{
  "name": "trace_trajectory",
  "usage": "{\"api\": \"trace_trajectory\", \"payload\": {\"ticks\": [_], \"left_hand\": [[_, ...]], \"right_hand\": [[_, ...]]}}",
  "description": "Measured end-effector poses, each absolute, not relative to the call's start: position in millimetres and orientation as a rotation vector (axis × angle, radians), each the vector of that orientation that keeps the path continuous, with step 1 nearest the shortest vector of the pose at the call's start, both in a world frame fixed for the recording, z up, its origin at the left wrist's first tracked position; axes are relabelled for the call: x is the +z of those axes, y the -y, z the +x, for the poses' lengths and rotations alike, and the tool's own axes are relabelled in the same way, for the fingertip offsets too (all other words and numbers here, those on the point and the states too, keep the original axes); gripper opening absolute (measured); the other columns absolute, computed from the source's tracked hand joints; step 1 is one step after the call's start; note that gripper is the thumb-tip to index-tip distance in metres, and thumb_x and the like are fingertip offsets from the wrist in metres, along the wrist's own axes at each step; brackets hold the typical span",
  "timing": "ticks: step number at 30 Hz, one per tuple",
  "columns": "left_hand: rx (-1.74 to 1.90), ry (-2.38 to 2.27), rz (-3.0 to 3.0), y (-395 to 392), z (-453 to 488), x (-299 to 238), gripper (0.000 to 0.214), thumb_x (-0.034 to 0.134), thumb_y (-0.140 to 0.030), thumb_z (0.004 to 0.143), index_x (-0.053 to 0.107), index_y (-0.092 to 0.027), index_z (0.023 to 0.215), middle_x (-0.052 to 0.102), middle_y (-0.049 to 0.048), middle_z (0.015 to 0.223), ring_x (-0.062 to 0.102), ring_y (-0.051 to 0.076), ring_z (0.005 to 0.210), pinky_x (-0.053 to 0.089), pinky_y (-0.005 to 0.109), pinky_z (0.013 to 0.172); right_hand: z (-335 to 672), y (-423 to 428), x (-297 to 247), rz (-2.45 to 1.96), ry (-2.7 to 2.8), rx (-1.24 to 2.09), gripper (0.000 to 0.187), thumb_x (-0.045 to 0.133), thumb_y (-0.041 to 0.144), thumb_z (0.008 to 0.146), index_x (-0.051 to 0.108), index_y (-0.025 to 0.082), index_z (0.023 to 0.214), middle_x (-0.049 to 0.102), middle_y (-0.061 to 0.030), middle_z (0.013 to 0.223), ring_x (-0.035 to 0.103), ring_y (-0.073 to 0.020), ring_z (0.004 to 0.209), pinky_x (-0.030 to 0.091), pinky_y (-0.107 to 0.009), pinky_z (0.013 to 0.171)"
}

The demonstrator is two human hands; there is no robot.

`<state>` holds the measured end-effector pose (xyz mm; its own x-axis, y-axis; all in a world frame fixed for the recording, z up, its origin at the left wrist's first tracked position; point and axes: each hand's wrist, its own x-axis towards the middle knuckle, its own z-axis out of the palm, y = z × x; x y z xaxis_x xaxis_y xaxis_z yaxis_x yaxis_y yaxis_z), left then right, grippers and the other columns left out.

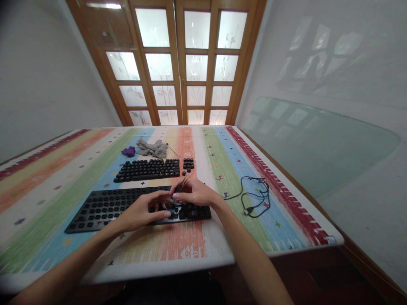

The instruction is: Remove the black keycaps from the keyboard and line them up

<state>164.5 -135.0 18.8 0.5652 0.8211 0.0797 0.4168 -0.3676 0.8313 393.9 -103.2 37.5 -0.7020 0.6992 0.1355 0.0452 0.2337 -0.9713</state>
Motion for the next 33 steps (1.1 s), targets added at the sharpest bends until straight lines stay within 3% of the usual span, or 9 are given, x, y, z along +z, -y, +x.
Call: {"api": "trace_trajectory", "payload": {"ticks": [9, 16, 22, 27, 33], "left_hand": [[0.738, -0.806, 1.636, 119, 169, 16, 0.044, 0.077, -0.034, 0.075, 0.063, -0.013, 0.111, 0.073, 0.0094, 0.097, 0.068, 0.017, 0.083, 0.055, 0.031, 0.076], [0.875, -0.971, 2.158, 114, 174, 26, 0.018, 0.07, -0.027, 0.081, 0.073, -0.016, 0.095, 0.074, 0.0049, 0.087, 0.068, 0.015, 0.076, 0.055, 0.028, 0.072], [0.932, -0.935, 2.437, 89, 182, 36, 0.022, 0.065, -0.021, 0.084, 0.069, -0.016, 0.105, 0.073, 0.0037, 0.091, 0.065, 0.013, 0.073, 0.054, 0.026, 0.073], [0.806, -0.917, 2.666, 49, 204, 25, 0.011, 0.064, -0.017, 0.084, 0.072, -0.017, 0.091, 0.069, 0.0058, 0.089, 0.062, 0.019, 0.087, 0.05, 0.03, 0.081], [0.579, -0.99, 2.816, 15, 234, 11, 0.012, 0.065, -0.014, 0.079, 0.074, -0.018, 0.086, 0.063, 0.0055, 0.082, 0.059, 0.02, 0.085, 0.047, 0.031, 0.079]], "right_hand": [[399, 100, 34, -0.666, 1.937, 1.465, 0.037, 0.07, 0.047, 0.082, 0.066, 0.013, 0.096, 0.064, -0.0028, 0.079, 0.058, -0.0112, 0.064, 0.05, -0.023, 0.057], [400, 96, 32, -0.871, 1.917, 1.256, 0.032, 0.065, 0.045, 0.084, 0.064, 0.014, 0.092, 0.06, 0.0004, 0.071, 0.057, -0.0102, 0.055, 0.046, -0.023, 0.054], [406, 89, 30, -1.151, 1.726, 0.98, 0.027, 0.061, 0.04, 0.084, 0.063, 0.013, 0.087, 0.063, -0.0013, 0.068, 0.056, -0.0111, 0.051, 0.045, -0.024, 0.052], [414, 82, 31, -1.254, 1.444, 0.82, 0.026, 0.061, 0.039, 0.08, 0.063, 0.013, 0.082, 0.063, -0.003, 0.064, 0.054, -0.0114, 0.048, 0.043, -0.024, 0.047], [416, 81, 33, -1.22, 1.282, 0.8, 0.027, 0.063, 0.04, 0.075, 0.063, 0.014, 0.081, 0.063, -0.0025, 0.063, 0.053, -0.0112, 0.047, 0.039, -0.022, 0.042]]}}
